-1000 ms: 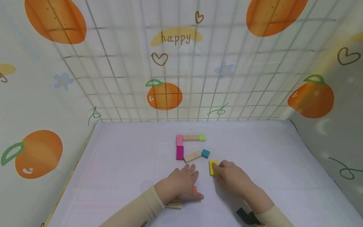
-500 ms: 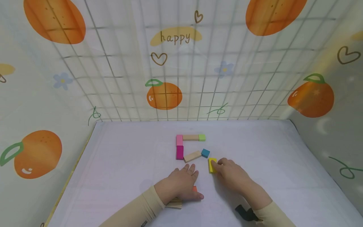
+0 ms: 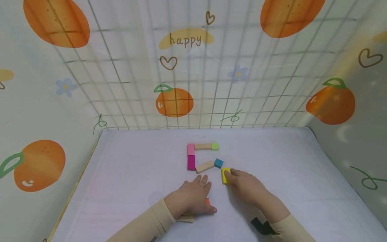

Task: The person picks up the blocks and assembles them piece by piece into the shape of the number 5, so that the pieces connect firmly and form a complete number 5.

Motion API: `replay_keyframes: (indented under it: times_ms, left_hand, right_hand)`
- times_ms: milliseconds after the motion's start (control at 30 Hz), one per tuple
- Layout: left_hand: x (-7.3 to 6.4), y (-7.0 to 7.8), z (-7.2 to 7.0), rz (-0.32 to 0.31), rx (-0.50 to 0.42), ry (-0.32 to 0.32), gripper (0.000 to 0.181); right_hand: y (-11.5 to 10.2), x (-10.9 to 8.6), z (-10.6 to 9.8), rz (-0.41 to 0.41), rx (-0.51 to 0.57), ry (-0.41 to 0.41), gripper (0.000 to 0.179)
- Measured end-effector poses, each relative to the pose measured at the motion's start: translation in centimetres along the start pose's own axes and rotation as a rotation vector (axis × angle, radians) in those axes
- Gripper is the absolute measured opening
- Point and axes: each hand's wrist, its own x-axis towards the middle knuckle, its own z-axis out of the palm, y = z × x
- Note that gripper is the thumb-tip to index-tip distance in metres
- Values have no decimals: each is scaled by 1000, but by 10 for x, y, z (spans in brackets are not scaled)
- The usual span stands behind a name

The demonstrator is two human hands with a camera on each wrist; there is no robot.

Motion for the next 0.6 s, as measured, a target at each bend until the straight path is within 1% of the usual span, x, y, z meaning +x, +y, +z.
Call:
replay_keyframes:
  times_ms: [167, 300, 400, 500, 567, 600]
  left_hand:
    - [-1, 2, -4, -21, -41, -37, 97]
    - [-3, 2, -2, -32, -45, -40, 96]
    - [-13, 3, -1, -14, -32, -13, 96]
    - [-22, 4, -5, 40, -3, 17, 99]
    - [-21, 2, -12, 65, 14, 54, 99]
    - [-19, 0, -15, 63, 22, 77, 99]
  right_hand:
    - [2, 0, 2, -2, 4, -11, 45]
    - [2, 0, 5, -1, 15, -20, 46]
    - [2, 0, 6, -4, 20, -31, 48]
    - [2, 0, 6, -6, 6, -26, 49]
    - [2, 1, 5, -5, -4, -14, 49]
    - [3, 1, 5, -3, -6, -9, 48]
